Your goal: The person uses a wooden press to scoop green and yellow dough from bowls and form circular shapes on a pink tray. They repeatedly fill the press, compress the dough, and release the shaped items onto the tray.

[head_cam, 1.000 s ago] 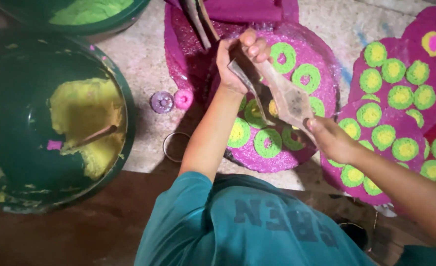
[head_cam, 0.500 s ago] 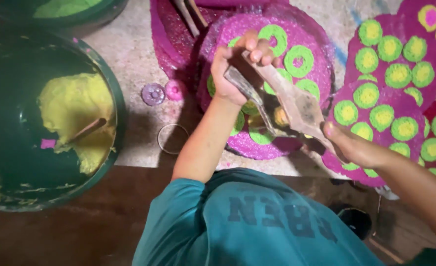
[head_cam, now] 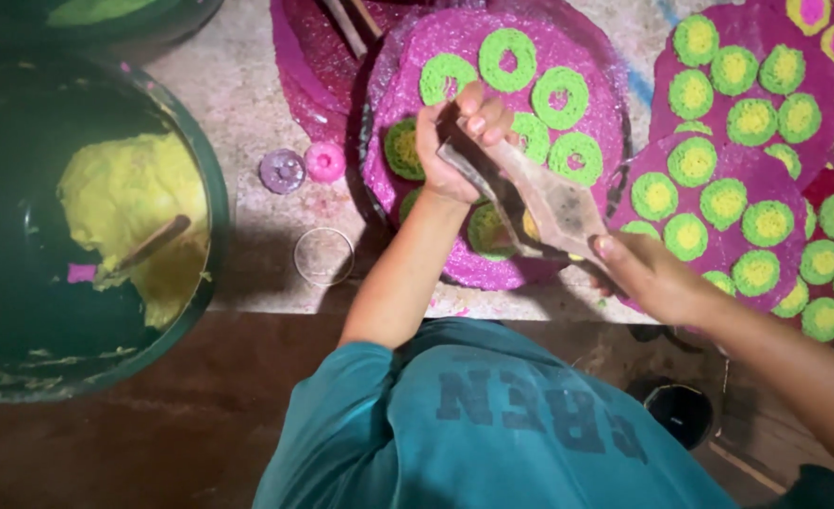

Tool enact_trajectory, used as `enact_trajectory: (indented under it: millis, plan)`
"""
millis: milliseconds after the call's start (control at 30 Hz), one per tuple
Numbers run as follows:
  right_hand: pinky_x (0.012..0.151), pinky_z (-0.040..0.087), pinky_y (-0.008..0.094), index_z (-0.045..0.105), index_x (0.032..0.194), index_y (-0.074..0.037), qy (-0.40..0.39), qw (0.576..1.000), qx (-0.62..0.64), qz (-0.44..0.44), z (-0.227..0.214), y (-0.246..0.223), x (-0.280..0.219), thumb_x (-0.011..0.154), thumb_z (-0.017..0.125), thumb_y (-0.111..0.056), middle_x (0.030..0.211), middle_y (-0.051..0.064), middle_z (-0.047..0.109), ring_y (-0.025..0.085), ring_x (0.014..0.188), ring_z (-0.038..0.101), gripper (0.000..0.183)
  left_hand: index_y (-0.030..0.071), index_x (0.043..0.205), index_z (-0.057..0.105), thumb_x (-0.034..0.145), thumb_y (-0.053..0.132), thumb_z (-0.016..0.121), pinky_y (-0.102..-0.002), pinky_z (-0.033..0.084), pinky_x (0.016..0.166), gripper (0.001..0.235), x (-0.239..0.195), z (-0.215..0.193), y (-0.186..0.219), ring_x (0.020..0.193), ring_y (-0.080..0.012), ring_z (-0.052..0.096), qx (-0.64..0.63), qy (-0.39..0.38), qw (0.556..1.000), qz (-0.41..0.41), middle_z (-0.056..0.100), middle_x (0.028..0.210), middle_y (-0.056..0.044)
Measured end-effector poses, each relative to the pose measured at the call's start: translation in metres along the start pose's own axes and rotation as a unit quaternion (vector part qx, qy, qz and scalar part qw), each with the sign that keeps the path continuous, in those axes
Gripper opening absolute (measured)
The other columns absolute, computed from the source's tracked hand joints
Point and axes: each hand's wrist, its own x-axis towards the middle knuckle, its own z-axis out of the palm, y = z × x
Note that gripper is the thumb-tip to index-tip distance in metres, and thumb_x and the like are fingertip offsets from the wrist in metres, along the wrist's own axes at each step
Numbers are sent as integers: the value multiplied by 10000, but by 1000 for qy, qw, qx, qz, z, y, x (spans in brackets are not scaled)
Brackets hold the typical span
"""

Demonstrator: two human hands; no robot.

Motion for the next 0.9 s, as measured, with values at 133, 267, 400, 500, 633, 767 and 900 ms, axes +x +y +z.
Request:
enact_trajectory:
  millis: [133,267,400,500,633,767,900]
  plan:
    - [654,522,374,648,1141,-9,57,998,-3,-34,4,29,19,962,315,-646,775,75,651,186,714,631,741,131,1023,548,1092,470,435,-374,535,923,364,14,18,2,916,-176,592,67,-19,997,32,586,916,-12]
    - [627,434,389,610,1270,-27,-8,994,90,-62,-11,79,32,1041,279,-666,830,47,574,185,739,503,756,94,1082,567,1021,478,508,-395,505,951,393,21,56,4,941,-196,602,197,-23,977,80,604,944,-38]
    - [597,369,443,530,1329,-34,-27,996,71,38,-49,120,-3,1066,233,-651,846,85,500,238,715,435,733,103,1070,558,932,435,563,-441,475,1031,360,25,68,-23,1018,-239,625,211,55,976,-23,579,918,-28]
    - [724,465,400,548,1265,-22,40,999,10,29,-67,111,-14,1000,235,-688,988,38,608,195,862,570,783,117,1037,525,1079,382,545,-429,453,1098,270,39,46,-48,918,-184,565,76,83,993,-42,552,875,-12]
    - [727,549,407,697,1000,-23,77,993,-63,58,-55,69,-7,985,202,-691,811,114,715,239,779,691,831,147,976,531,1053,448,504,-406,472,996,313,39,4,-64,890,-166,550,10,89,996,-23,535,868,15]
    - [681,526,404,673,980,-25,118,991,-55,-20,-34,41,-3,1014,259,-638,753,124,668,236,731,653,739,162,933,533,1053,470,478,-351,487,907,336,36,-26,-57,843,-143,523,27,55,997,-38,512,828,40]
    - [624,496,414,678,971,8,83,997,-4,0,-39,38,-6,1031,324,-599,714,114,634,237,665,602,706,175,918,533,1040,470,458,-326,497,875,328,33,-33,-60,814,-126,503,25,78,996,-48,506,809,53]
